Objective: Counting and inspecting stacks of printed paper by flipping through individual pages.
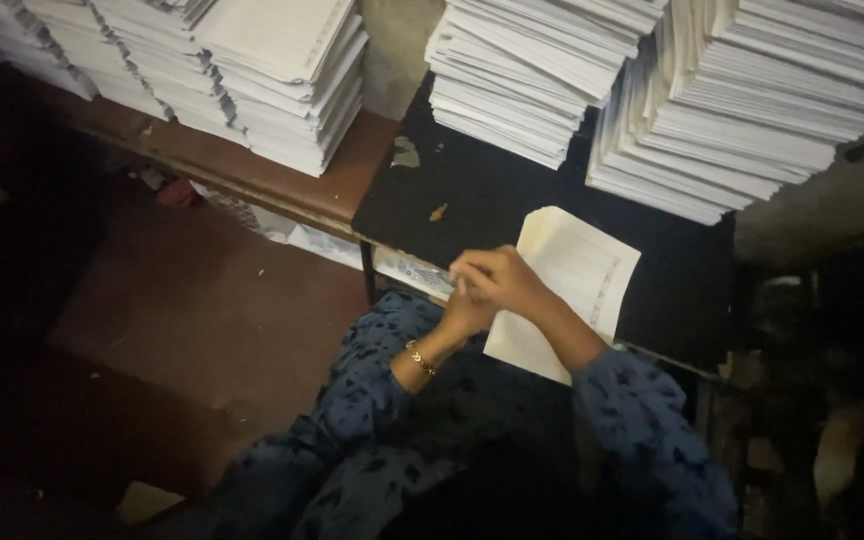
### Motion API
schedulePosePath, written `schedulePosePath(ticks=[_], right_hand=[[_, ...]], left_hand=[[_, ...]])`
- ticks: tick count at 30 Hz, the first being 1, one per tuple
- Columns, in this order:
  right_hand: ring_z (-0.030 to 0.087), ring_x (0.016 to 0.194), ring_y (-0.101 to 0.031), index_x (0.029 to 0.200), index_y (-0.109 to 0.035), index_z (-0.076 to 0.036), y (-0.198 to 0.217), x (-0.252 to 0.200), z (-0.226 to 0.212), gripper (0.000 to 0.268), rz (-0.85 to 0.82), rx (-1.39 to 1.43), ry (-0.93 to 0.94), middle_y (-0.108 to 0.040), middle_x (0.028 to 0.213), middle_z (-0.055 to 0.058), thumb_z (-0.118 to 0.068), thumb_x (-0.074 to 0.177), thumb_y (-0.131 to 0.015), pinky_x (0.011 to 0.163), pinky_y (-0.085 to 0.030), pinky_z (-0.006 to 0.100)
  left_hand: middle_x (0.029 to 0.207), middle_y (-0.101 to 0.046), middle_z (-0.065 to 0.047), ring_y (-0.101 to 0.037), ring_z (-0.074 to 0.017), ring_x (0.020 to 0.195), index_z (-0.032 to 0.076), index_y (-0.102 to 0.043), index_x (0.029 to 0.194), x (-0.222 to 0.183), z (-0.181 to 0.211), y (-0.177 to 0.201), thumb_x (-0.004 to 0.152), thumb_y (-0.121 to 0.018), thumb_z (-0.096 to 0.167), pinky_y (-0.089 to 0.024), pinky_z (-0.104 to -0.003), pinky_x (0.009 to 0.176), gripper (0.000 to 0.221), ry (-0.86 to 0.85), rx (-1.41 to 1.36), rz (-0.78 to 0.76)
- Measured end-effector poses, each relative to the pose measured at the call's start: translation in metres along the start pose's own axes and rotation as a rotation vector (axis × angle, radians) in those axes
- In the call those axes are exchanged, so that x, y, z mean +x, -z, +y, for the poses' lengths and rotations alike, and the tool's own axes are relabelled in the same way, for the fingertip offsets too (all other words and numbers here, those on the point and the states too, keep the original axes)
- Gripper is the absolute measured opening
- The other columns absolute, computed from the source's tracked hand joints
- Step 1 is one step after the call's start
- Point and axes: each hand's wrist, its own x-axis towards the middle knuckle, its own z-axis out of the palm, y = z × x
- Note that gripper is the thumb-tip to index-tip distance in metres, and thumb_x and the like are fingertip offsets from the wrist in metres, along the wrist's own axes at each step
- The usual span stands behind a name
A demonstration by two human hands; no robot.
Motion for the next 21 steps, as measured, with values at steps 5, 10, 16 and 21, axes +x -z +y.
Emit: schedulePosePath(ticks=[5,10,16,21], right_hand=[[0.020,0.056,-0.071,0.086,-0.070,-0.011,-0.012,0.015,0.065,0.016,0.166,0.064,0.011,-0.071,0.059,0.003,-0.007,0.098,-0.061,0.060,-0.055,0.029],[0.016,0.047,-0.062,0.080,-0.071,-0.011,-0.016,0.018,0.091,0.022,0.130,0.124,-0.098,-0.069,0.055,0.002,-0.013,0.100,-0.063,0.056,-0.051,0.028],[0.013,0.047,-0.057,0.082,-0.071,-0.012,-0.034,0.003,0.108,0.023,0.183,0.221,-0.189,-0.067,0.055,-0.001,-0.014,0.103,-0.061,0.056,-0.047,0.025],[0.015,0.045,-0.060,0.081,-0.071,-0.013,-0.016,0.018,0.092,0.021,0.216,0.190,-0.155,-0.068,0.054,-0.001,-0.013,0.101,-0.063,0.055,-0.049,0.024]], left_hand=[[0.094,-0.076,-0.022,-0.074,-0.0278,0.080,0.002,-0.079,0.098,-0.007,0.011,-0.003,0.082,-0.086,0.033,-0.061,-0.036,0.059,0.035,0.004,-0.097,0.051],[0.077,-0.075,-0.016,-0.069,-0.0202,0.064,0.010,-0.081,0.098,0.019,-0.032,-0.007,0.084,-0.084,0.035,-0.054,-0.031,0.053,0.029,-0.040,0.025,0.052],[0.080,-0.075,-0.017,-0.074,-0.0355,0.078,0.014,-0.081,0.093,-0.012,-0.032,-0.005,0.090,-0.080,0.035,-0.055,-0.038,0.064,0.021,-0.189,0.222,0.058],[0.063,-0.072,-0.006,-0.061,-0.0098,0.061,0.020,-0.082,0.095,0.011,-0.043,-0.005,0.087,-0.083,0.043,-0.047,-0.027,0.055,0.024,-0.045,0.179,0.064]])
